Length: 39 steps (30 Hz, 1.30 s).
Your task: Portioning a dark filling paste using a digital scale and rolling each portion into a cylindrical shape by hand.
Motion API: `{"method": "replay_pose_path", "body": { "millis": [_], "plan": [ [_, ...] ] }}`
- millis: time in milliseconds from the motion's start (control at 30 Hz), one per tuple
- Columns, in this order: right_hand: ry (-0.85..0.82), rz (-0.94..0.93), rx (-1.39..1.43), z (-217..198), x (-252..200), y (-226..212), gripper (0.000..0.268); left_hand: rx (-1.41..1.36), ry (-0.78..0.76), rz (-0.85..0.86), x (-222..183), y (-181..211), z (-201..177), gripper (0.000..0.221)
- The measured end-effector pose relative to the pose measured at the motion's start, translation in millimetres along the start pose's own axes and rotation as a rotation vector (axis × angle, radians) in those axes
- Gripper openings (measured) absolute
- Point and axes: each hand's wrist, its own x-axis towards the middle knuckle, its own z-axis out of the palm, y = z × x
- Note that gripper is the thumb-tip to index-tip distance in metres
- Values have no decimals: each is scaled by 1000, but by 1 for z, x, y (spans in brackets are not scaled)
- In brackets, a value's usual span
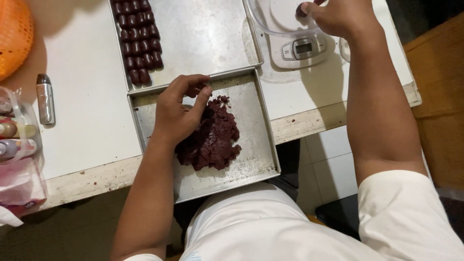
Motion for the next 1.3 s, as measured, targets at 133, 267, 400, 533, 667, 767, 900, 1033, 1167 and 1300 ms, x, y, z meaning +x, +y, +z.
{"method": "replay_pose_path", "body": {
  "millis": [133,267,400,533,667,767,900,1033,1167,1300],
  "plan": [
    [365,-145,-44,37,12,32,37,46,-14,78,0,5,1,21],
    [482,-662,387,49,-82,-64,13,80,-58,108,3,5,9,21],
    [287,-812,554,88,-132,-97,19,134,-54,144,3,-1,16,20],
    [87,-752,422,109,-143,-96,27,185,-130,78,4,-4,14,21],
    [31,-735,389,107,-146,-95,28,192,-164,46,5,-2,12,20],
    [-22,-738,367,105,-145,-95,29,196,-203,7,7,-1,10,20],
    [0,-779,317,108,-143,-93,22,185,-242,-67,6,-5,10,21],
    [22,-779,319,110,-141,-91,17,180,-241,-89,7,-9,11,21],
    [22,-805,265,121,-135,-89,20,163,-238,-94,10,-5,8,21],
    [10,-765,219,109,-136,-95,25,154,-257,-118,13,-8,6,21]
  ]
}}
